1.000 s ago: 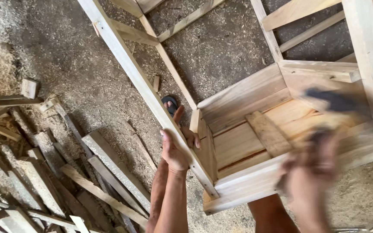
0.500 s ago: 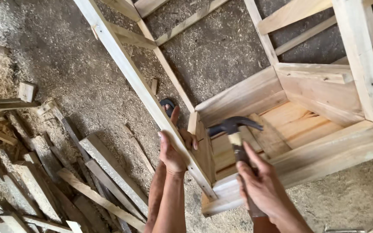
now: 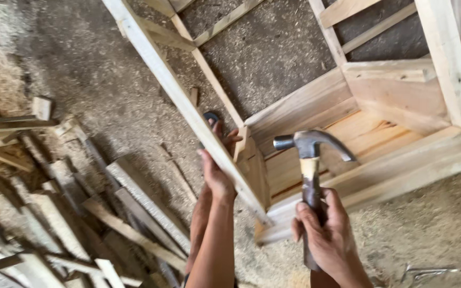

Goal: The person hammers nails into a wooden frame laid on the ground, holding the frame steady with one hand while driving nails with a hammer. They then carry a plywood panel across the workshop, place it on the frame, and fit a wooden drawer into the assembled unit.

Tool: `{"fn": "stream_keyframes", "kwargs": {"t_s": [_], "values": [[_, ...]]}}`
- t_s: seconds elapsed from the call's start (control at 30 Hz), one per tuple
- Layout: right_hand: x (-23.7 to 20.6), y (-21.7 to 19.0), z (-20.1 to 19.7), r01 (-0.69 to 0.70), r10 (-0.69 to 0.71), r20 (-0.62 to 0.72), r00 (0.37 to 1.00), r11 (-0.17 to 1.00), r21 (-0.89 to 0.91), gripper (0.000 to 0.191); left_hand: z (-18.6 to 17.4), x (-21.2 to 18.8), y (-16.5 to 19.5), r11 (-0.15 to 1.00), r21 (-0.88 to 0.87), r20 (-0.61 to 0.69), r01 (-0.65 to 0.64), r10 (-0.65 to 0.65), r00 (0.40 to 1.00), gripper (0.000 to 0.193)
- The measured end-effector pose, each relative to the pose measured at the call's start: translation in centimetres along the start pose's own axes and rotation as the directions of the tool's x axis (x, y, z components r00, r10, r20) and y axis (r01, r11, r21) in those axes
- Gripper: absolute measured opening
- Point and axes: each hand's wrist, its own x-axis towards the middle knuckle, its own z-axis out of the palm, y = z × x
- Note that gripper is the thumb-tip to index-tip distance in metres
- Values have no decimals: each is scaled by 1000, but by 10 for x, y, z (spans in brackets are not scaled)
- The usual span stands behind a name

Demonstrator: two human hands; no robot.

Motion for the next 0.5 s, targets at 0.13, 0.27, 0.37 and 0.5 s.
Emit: {"fn": "stream_keyframes", "kwargs": {"t_s": [0.13,0.27,0.37,0.5], "values": [[-16,30,22,49,-63,-61,996,977,-209,25,-7,-1,11,993,31,132,112,-115,985,100],[-38,61,49,458,-513,-140,847,837,-300,45,-18,-5,32,951,16,159,308,-306,939,95],[-62,73,68,-29,20,-44,999,979,-200,19,-23,-15,63,831,243,71,500,-529,846,96],[-83,66,91,148,-154,6,988,932,-330,25,-20,-22,117,482,875,-27,36,-24,999,74]]}}
